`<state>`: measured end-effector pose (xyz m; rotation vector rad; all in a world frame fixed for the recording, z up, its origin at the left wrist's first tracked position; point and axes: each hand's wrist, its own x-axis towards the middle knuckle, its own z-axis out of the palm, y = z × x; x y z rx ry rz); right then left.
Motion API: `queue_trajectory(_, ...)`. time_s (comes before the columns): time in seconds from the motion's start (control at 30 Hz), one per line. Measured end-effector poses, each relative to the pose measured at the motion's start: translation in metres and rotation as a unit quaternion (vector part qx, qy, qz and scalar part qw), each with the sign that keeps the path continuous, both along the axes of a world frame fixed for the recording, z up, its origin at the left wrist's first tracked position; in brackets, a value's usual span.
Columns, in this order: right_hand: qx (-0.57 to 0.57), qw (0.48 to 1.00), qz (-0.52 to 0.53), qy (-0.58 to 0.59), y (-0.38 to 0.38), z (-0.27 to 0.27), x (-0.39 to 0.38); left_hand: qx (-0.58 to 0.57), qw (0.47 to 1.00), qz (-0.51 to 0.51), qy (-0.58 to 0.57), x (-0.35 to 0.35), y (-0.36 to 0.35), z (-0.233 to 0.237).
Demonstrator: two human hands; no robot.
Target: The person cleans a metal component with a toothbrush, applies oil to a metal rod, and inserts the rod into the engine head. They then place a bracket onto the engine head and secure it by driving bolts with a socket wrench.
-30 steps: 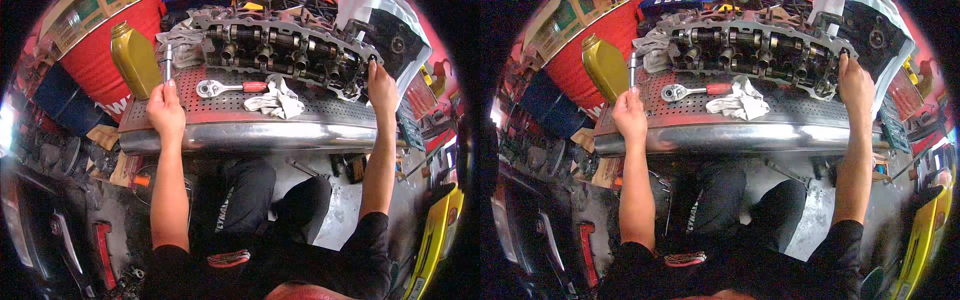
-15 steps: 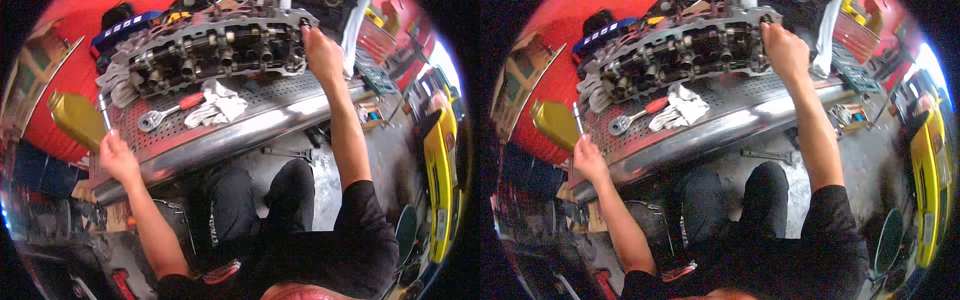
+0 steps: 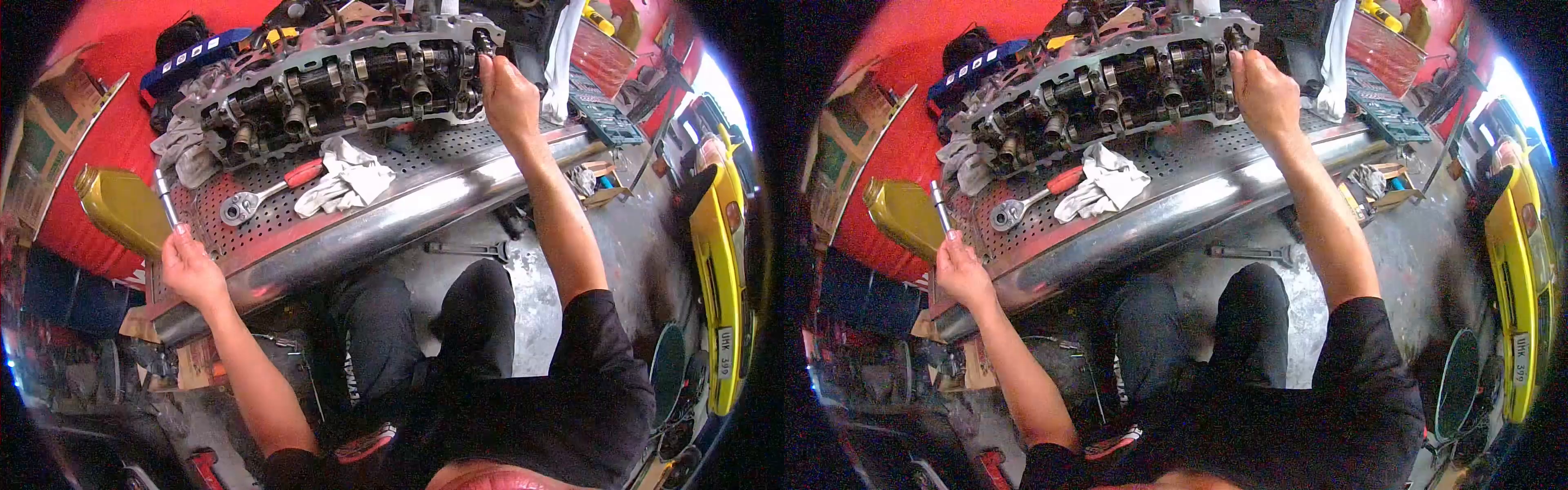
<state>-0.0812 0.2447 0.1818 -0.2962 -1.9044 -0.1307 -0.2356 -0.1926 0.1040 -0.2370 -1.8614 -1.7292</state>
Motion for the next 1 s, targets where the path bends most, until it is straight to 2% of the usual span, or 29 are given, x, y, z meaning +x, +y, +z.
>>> queue_trajectory(0.1, 0.002, 0.999, 0.027, 0.02, 0.0, -0.008, -0.001, -0.007, 1.0, 0.009, 0.004, 0.005, 0.002, 0.003)
queue_trajectory(0.23, -0.011, 0.995, 0.032, -0.092, 0.006, -0.039, 0.009, 0.024, 1.0, -0.014, 0.007, 0.006, 0.002, 0.0)
queue_trajectory(0.3, -0.082, 0.995, 0.047, -0.011, 0.002, -0.04, 0.015, 0.002, 1.0, -0.005, 0.009, 0.003, -0.001, -0.002)
queue_trajectory(0.37, -0.17, 0.982, 0.076, 0.033, 0.004, -0.02, 0.02, -0.011, 1.0, -0.001, 0.01, 0.003, 0.0, -0.002)
queue_trajectory(0.4, -0.21, 0.977, 0.042, 0.022, 0.002, -0.003, 0.019, -0.021, 1.0, 0.0, 0.007, 0.005, 0.001, -0.002)
queue_trajectory(0.43, -0.217, 0.971, 0.074, 0.06, 0.001, 0.014, 0.014, -0.038, 0.999, 0.005, 0.02, 0.007, 0.003, -0.002)
queue_trajectory(0.47, -0.164, 0.981, 0.077, 0.07, 0.017, 0.023, 0.005, -0.057, 0.998, 0.016, 0.034, 0.006, 0.005, -0.001)
queue_trajectory(0.5, -0.166, 0.982, 0.059, 0.075, 0.056, 0.024, -0.011, -0.077, 0.995, 0.035, 0.048, 0.006, 0.003, 0.001)
queue_trajectory(0.53, -0.284, 0.954, 0.092, 0.036, 0.043, 0.039, -0.007, -0.04, 0.998, 0.03, 0.041, 0.007, 0.004, 0.0)
queue_trajectory(0.57, -0.5, 0.84, 0.206, -0.049, -0.008, 0.061, 0.007, 0.0, 0.999, 0.026, 0.036, 0.008, 0.005, 0.0)
queue_trajectory(0.6, -0.575, 0.757, 0.295, -0.097, 0.03, 0.051, -0.003, 0.018, 0.999, 0.004, 0.027, 0.009, 0.003, 0.0)
queue_trajectory(0.63, -0.577, 0.751, 0.307, -0.094, 0.033, 0.047, -0.004, 0.04, 0.999, -0.023, 0.019, 0.009, 0.001, -0.002)
queue_trajectory(0.7, -0.567, 0.763, 0.301, -0.076, 0.022, 0.047, -0.001, 0.009, 1.0, 0.009, 0.005, 0.006, 0.002, -0.002)
queue_trajectory(0.8, -0.436, 0.815, 0.37, -0.098, 0.033, 0.018, 0.006, -0.036, 0.999, 0.039, 0.013, 0.008, 0.003, 0.0)
queue_trajectory(0.83, -0.392, 0.851, 0.327, -0.123, 0.019, 0.013, 0.016, -0.045, 0.998, 0.044, 0.026, 0.005, 0.002, 0.0)
queue_trajectory(0.9, -0.427, 0.814, 0.382, -0.095, 0.023, 0.008, 0.018, -0.064, 0.995, 0.052, 0.048, 0.005, 0.002, -0.001)
queue_trajectory(0.93, -0.431, 0.812, 0.384, -0.082, 0.024, 0.008, 0.018, -0.05, 0.998, 0.04, 0.016, 0.007, 0.002, -0.001)
queue_trajectory(1.0, -0.444, 0.807, 0.386, -0.054, 0.023, 0.009, 0.02, -0.056, 0.997, 0.046, 0.02, 0.01, 0.003, 0.0)
